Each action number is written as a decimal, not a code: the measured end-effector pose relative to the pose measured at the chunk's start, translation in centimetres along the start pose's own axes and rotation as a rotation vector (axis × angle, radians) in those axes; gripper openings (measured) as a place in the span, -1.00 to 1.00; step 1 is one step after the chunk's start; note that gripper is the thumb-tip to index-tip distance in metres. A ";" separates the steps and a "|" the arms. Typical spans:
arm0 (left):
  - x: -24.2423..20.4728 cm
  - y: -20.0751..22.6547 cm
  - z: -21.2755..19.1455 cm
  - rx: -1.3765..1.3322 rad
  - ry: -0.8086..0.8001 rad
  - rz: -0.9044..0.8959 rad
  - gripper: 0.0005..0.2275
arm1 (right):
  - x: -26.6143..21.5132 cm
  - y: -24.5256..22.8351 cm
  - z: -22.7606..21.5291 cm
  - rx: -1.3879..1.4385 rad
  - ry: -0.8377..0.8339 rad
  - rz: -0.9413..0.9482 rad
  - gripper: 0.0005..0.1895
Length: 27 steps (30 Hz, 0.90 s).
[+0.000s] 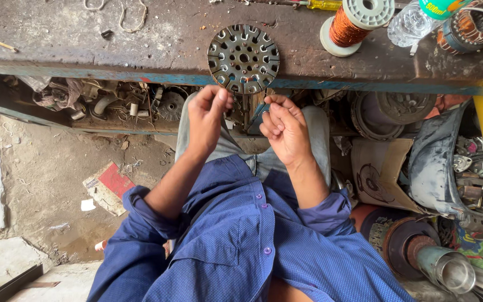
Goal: The person sits at a cluttered workbench and winds copper wire by hand into the slots of a circular metal stator. They repeatedly thread the wire through slots, pull it taut, and adjust the stator's position to continue winding.
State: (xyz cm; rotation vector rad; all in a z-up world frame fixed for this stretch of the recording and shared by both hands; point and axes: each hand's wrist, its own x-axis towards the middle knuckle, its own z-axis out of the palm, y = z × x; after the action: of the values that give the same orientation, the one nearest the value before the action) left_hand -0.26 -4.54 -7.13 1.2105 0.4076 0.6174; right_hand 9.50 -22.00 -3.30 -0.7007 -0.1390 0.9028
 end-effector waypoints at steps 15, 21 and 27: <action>9.3 9.1 -6.4 1.196 0.193 1.094 -0.57 | -1.0 2.2 3.0 -0.034 -0.098 -0.131 -0.82; 9.9 8.6 -6.9 1.241 0.167 0.903 -0.62 | 1.0 4.0 1.3 -0.531 -0.137 -0.085 -0.82; 10.1 7.8 -7.2 1.328 0.188 0.977 -0.64 | 3.3 6.2 -3.1 -0.547 -0.146 -0.029 -0.84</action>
State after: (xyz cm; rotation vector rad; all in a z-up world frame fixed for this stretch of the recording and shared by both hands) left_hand 1.49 8.98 -1.69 2.6899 0.3535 1.3950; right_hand 8.64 -18.43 -10.10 -1.1350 -0.5386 0.8942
